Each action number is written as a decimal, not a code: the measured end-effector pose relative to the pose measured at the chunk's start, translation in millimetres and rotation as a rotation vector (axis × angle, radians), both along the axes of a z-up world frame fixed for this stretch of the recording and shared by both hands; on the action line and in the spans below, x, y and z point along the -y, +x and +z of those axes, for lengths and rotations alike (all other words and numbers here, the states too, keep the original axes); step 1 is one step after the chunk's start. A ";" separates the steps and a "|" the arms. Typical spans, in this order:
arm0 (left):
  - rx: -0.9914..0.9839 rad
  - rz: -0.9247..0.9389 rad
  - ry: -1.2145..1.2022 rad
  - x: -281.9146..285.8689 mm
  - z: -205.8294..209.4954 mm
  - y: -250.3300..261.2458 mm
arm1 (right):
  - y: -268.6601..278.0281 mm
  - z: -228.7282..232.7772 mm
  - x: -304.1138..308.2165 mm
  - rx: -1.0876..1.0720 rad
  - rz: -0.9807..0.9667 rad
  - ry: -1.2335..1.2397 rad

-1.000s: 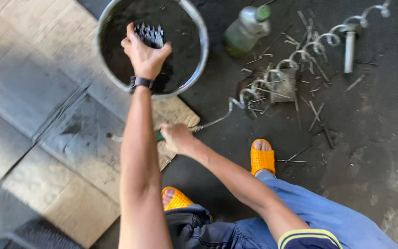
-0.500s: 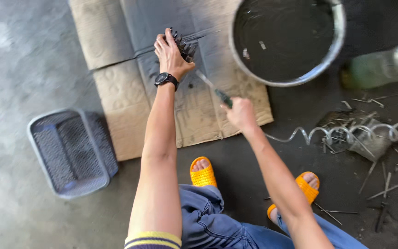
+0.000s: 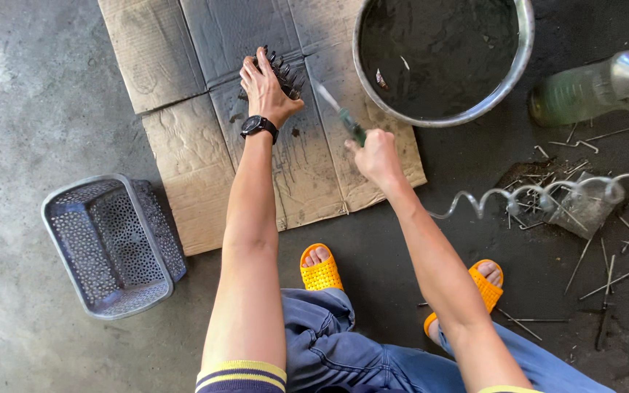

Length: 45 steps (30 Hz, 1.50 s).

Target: The person washes small black metal parts in a metal bowl filled with dark liquid. They then use a green air blow gun to dry the parts on a piece of cardboard. The person repeats this process, washing and drying the parts multiple times.

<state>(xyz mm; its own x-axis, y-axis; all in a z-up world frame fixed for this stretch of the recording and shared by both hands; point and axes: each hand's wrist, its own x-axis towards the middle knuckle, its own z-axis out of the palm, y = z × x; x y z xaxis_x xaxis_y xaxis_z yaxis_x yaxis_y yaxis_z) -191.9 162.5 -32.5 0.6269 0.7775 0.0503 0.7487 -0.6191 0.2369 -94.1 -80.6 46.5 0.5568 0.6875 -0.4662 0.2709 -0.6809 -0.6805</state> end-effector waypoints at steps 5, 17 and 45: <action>-0.004 -0.025 0.016 3.7 -2.0 -0.1 | 6.4 11.6 -8.8 -0.037 0.019 -0.142; -0.064 -0.051 -0.010 15.0 15.6 -4.9 | -2.6 64.8 -35.6 -0.247 0.033 -0.229; 0.053 -0.063 -0.080 19.6 31.5 -1.0 | 7.0 57.9 -34.8 -0.307 0.089 -0.207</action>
